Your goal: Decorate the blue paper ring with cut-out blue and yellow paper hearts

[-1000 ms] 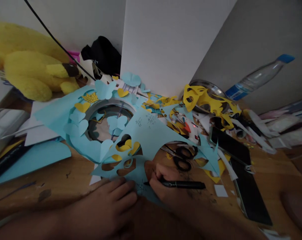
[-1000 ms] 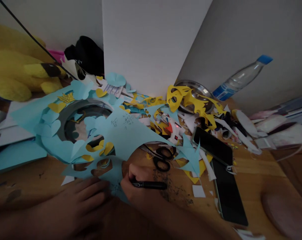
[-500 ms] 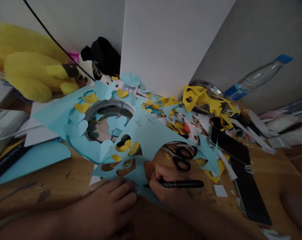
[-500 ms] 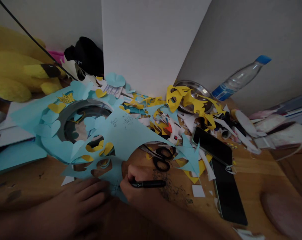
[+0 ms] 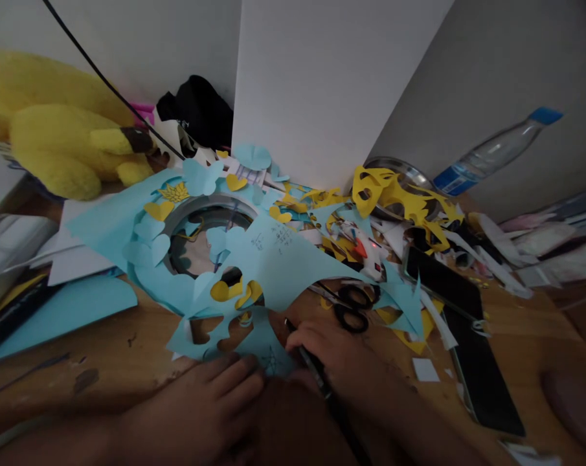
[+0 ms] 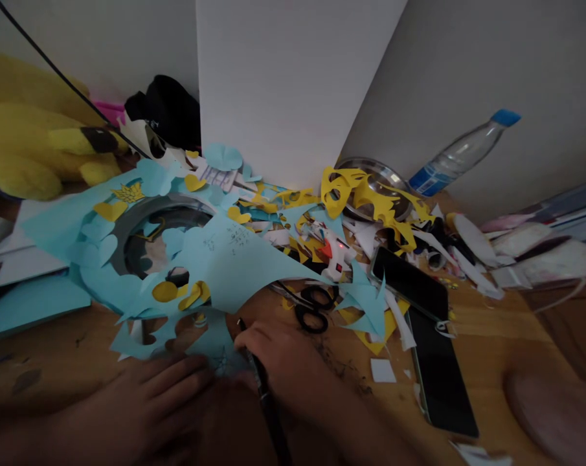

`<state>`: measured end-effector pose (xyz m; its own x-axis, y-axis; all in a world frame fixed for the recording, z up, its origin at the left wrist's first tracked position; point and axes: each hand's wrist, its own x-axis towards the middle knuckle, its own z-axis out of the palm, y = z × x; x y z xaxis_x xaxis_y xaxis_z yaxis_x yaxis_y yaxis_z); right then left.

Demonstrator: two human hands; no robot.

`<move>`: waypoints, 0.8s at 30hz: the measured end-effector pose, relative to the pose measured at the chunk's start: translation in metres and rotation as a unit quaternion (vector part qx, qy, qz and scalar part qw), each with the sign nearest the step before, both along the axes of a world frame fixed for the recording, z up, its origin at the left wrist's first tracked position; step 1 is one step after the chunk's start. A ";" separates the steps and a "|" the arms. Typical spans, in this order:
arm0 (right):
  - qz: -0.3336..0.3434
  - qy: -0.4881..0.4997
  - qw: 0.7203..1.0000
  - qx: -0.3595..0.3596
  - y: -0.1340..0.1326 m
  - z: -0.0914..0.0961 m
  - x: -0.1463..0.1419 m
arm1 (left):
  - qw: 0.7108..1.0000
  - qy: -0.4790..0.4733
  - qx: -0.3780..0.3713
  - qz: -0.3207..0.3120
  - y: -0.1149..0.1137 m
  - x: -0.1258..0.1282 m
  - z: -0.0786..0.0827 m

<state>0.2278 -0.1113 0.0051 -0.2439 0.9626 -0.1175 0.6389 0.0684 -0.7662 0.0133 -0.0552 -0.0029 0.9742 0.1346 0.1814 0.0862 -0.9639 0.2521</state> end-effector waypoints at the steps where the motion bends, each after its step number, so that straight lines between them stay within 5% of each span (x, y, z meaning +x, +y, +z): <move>1: 0.019 -0.026 0.999 0.001 0.000 0.001 0.000 | 1.000 -0.001 0.006 0.001 0.000 0.000 0.000; 9: 0.021 -0.094 0.995 0.033 0.000 0.001 0.004 | 0.997 0.012 -0.004 -0.079 -0.003 -0.002 0.011; 13: 0.014 -0.083 0.996 0.035 0.003 0.001 0.010 | 0.999 -0.040 0.002 -0.004 -0.006 -0.005 0.009; 15: 0.017 -0.079 0.996 0.030 0.003 0.004 0.013 | 0.998 -0.043 0.006 -0.044 -0.006 -0.005 0.006; 24: 0.046 -0.071 0.996 0.017 0.004 0.010 0.018 | 0.998 -0.042 0.022 0.052 -0.007 -0.001 -0.004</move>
<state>0.2456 -0.1071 0.0147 -0.3144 0.9411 -0.1247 0.7309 0.1561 -0.6644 0.0119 -0.0619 -0.0065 0.9368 0.2237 0.2689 0.1661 -0.9611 0.2209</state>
